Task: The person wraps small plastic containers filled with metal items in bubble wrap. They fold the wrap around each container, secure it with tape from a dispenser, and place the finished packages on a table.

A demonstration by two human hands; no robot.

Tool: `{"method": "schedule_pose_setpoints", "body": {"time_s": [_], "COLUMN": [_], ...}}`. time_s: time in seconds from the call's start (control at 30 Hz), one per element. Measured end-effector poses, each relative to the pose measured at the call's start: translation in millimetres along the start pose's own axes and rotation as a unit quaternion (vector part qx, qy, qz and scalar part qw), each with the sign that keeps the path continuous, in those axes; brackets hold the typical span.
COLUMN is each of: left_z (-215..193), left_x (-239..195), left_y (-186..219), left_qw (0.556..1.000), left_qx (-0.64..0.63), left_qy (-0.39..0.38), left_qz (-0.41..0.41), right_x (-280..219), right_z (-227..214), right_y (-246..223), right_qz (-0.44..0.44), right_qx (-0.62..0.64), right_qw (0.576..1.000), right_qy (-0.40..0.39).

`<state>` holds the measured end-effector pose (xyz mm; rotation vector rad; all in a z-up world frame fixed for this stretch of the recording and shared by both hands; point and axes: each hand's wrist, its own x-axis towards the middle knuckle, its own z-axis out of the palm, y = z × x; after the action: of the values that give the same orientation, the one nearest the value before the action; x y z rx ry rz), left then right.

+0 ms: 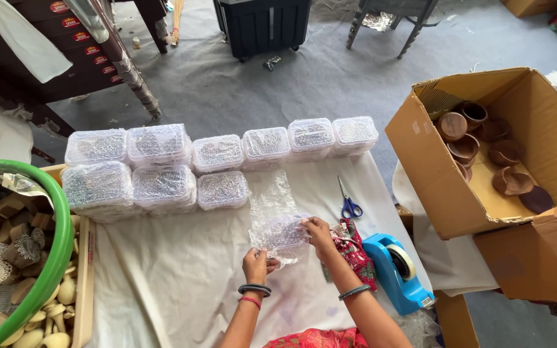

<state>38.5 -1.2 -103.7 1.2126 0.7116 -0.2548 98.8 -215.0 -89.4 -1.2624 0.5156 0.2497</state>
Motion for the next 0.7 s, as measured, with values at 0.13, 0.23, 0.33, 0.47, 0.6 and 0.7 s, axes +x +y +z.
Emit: {"method": "schedule_pose_setpoints", "body": {"time_s": [0.13, 0.23, 0.33, 0.47, 0.6, 0.7], "left_z": [-5, 1, 15, 35, 37, 19], "left_x": [-13, -28, -47, -34, -19, -13], "left_y": [8, 26, 53, 45, 36, 41], "left_qw": [0.998, 0.905, 0.91, 0.926, 0.974, 0.961], "left_qx": [0.059, 0.323, 0.252, 0.201, -0.036, -0.1], "left_qy": [0.008, 0.176, 0.111, -0.103, -0.225, -0.253], "left_qz": [-0.028, 0.213, 0.309, 0.304, -0.013, -0.055], "right_x": [-22, -33, -57, -86, -130, -128], "right_z": [-8, -15, -3, 26, 52, 38], "right_y": [-19, -28, -36, -26, -32, -33], "right_qz": [0.0, -0.054, -0.095, -0.212, -0.286, -0.216], "right_qx": [0.044, -0.014, -0.119, -0.266, -0.265, -0.294], "right_qw": [0.998, 0.994, 0.981, 0.939, 0.904, 0.916], "right_qy": [0.05, 0.089, 0.12, 0.054, -0.177, -0.168]}}
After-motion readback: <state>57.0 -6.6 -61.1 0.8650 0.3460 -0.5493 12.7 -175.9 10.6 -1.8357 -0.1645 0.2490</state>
